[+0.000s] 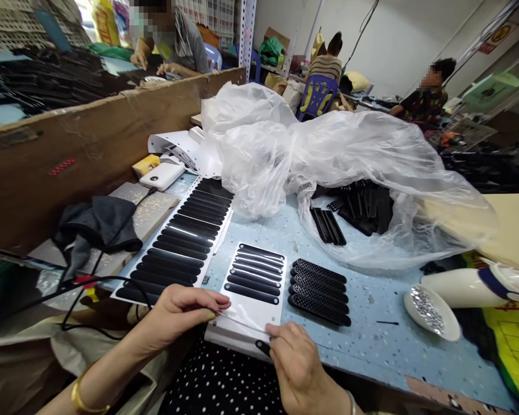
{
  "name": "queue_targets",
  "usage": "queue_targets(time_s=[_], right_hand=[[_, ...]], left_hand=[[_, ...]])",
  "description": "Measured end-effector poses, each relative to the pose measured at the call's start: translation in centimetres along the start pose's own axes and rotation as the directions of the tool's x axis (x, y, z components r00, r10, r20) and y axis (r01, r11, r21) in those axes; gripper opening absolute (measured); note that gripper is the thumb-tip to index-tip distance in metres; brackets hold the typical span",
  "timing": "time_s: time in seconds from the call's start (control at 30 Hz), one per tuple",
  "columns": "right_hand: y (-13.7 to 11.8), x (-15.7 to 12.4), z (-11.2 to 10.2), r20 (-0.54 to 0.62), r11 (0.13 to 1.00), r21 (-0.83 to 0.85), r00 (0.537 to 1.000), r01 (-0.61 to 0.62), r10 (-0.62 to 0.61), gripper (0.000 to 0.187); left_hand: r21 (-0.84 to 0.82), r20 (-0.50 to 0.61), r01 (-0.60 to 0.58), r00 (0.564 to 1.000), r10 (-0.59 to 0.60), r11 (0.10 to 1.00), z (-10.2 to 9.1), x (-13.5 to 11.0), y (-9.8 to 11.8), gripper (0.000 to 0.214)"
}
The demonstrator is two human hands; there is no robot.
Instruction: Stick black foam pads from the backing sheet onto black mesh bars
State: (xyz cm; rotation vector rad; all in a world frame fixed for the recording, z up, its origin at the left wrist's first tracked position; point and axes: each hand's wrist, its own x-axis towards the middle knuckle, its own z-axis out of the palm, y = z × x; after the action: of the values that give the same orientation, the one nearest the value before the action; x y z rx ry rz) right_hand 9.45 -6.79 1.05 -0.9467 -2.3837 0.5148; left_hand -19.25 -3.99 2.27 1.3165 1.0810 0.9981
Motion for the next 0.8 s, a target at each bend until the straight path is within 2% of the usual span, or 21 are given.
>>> queue_targets(time_s=[0.17, 0.33, 0.47, 0.57, 0.63, 0.73, 0.8], right_hand=[[0.4, -1.0, -0.2, 0.041, 0.995, -0.095, 0.999, 0.037, -0.033, 0.018], [0.5, -1.4, -1.0, 0.025, 0.998, -0.060, 1.000, 0.008, -0.006, 0.024], [0.4, -1.4, -1.6, 0.026, 0.999, -0.029, 1.000, -0.014, 0.015, 0.028], [0.2, -1.3, -1.9, 0.016, 1.000, -0.022, 1.000, -0.008, 0.009, 0.031], [0.1, -1.3, -2.2, -0.028, 1.000, -0.015, 1.000, -0.010, 0.009, 0.031], [-0.1, -1.1, -2.4, -0.110, 0.999, -0.009, 0.993, -0.036, 0.034, 0.027], [0.0, -1.1, -2.3, -0.113, 0.999, -0.003, 0.993, -0.043, 0.043, 0.026]], left_hand=[[0.229, -0.057, -0.112, 0.990, 0.128, 0.967, 0.4, 0.2, 0.3, 0.017], [0.260, -0.115, -0.149, 0.976, 0.183, 0.954, 0.8, 0.2, 0.2, 0.018], [0.373, 0.003, -0.271, 0.957, 0.290, 0.888, 1.2, 0.0, -0.7, 0.023], [0.464, 0.115, -0.416, 0.904, 0.412, 0.782, 1.4, -0.2, -1.2, 0.027], [0.490, 0.153, -0.466, 0.878, 0.454, 0.736, 1.5, -0.2, -1.3, 0.028], [0.479, 0.151, -0.457, 0.884, 0.442, 0.749, 1.5, -0.2, -1.0, 0.027], [0.457, 0.122, -0.421, 0.902, 0.413, 0.784, 1.7, -0.1, -0.7, 0.028]])
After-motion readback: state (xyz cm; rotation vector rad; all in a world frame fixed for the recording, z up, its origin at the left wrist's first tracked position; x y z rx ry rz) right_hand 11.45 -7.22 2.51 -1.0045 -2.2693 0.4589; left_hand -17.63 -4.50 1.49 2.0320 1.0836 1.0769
